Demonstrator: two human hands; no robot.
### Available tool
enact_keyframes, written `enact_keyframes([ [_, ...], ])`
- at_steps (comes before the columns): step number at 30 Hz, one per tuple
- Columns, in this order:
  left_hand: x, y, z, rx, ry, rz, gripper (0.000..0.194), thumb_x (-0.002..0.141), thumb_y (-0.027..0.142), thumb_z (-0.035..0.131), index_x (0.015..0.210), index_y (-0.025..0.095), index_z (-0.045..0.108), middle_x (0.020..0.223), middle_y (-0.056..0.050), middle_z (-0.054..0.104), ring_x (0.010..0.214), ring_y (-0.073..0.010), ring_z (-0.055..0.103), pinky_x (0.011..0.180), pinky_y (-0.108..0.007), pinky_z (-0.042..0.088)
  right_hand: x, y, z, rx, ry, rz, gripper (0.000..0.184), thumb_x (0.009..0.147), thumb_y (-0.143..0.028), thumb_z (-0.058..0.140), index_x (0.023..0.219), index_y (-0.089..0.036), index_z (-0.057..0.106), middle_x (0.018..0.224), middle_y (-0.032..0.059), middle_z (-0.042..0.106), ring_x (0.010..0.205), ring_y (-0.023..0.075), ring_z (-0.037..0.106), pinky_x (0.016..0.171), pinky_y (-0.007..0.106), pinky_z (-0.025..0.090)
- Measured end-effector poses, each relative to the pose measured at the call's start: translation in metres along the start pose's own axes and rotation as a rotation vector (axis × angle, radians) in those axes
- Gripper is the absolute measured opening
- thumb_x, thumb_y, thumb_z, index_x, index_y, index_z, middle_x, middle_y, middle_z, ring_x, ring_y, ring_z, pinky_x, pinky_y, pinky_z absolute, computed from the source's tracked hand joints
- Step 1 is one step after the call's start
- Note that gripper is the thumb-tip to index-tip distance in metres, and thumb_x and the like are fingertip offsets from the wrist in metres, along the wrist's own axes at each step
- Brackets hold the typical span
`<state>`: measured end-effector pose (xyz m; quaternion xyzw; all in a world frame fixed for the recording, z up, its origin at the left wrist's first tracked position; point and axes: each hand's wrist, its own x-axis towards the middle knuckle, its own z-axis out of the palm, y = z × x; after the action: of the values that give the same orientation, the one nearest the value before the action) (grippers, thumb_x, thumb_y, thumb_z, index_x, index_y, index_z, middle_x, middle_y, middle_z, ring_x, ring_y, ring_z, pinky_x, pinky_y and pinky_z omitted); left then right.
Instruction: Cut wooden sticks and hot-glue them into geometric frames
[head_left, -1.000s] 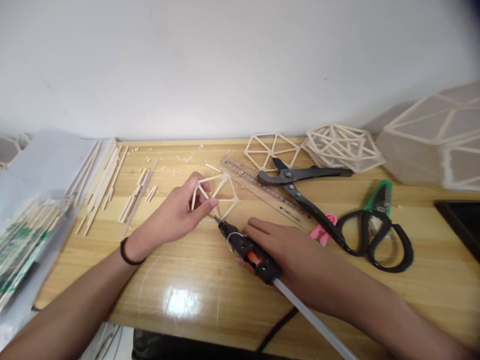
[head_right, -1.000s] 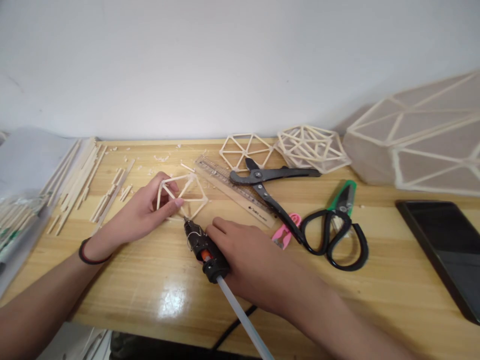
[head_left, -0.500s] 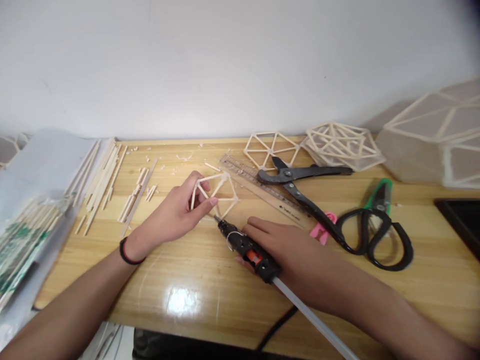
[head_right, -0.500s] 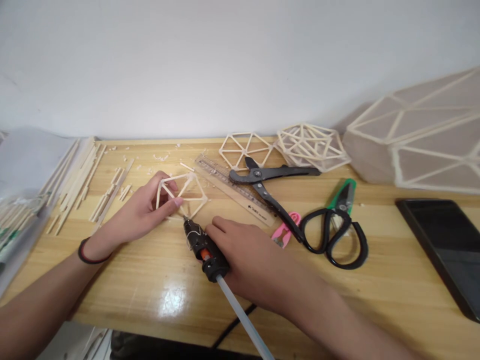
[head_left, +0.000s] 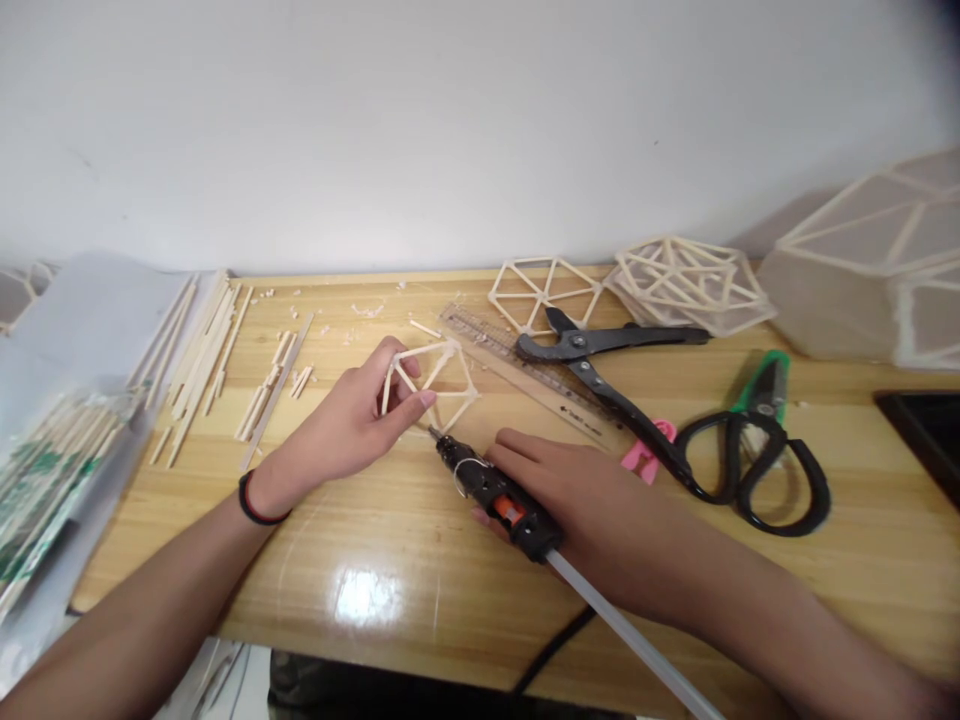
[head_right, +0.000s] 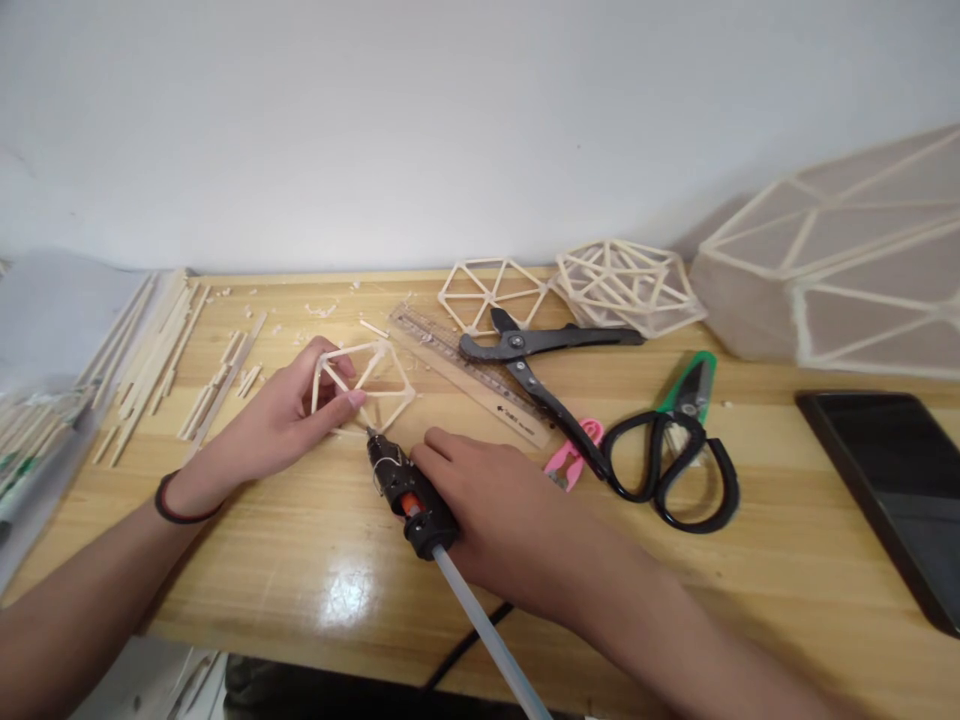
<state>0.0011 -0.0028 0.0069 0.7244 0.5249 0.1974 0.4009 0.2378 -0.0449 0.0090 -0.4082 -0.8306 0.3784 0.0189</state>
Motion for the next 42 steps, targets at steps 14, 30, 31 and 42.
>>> enact_keyframes([
  [14,0.0009,-0.0011,0.0003,0.027,0.017,0.022,0.022,0.095,0.04,0.058,0.099,0.022,0.047,0.068,0.006,0.051,0.057,-0.0103,0.045,0.055,-0.023,0.035,-0.0036,0.0022,0.002,-0.037,-0.02,0.016,0.018,0.082,-0.006,0.06,0.093,-0.02,0.056,0.095,0.0047,0.063,0.08,0.0226,0.065,0.067,0.032,0.04],
  [30,0.0009,-0.0009,-0.0002,0.023,0.016,0.027,0.021,0.095,0.038,0.059,0.099,0.022,0.047,0.068,0.007,0.05,0.057,-0.0098,0.045,0.054,-0.022,0.036,-0.0008,-0.0003,-0.0001,-0.025,-0.05,0.041,0.018,0.083,-0.006,0.06,0.095,-0.019,0.057,0.097,0.0057,0.063,0.082,0.0237,0.065,0.07,0.034,0.042],
  [31,0.0006,-0.0011,-0.0003,0.024,0.015,0.026,0.021,0.095,0.038,0.059,0.1,0.022,0.047,0.069,0.007,0.05,0.057,-0.0098,0.045,0.054,-0.022,0.036,-0.0008,-0.0006,-0.0003,-0.022,-0.05,0.04,0.018,0.083,-0.006,0.059,0.094,-0.019,0.057,0.097,0.0057,0.063,0.083,0.0237,0.065,0.07,0.034,0.042],
  [42,-0.0004,-0.0036,0.0006,0.014,0.013,0.027,0.022,0.095,0.04,0.059,0.1,0.021,0.048,0.068,0.007,0.05,0.057,-0.0094,0.045,0.053,-0.022,0.035,-0.0008,0.0008,0.0011,-0.019,-0.039,0.035,0.021,0.081,-0.004,0.059,0.094,-0.02,0.057,0.096,0.0049,0.062,0.082,0.0236,0.064,0.07,0.034,0.042],
])
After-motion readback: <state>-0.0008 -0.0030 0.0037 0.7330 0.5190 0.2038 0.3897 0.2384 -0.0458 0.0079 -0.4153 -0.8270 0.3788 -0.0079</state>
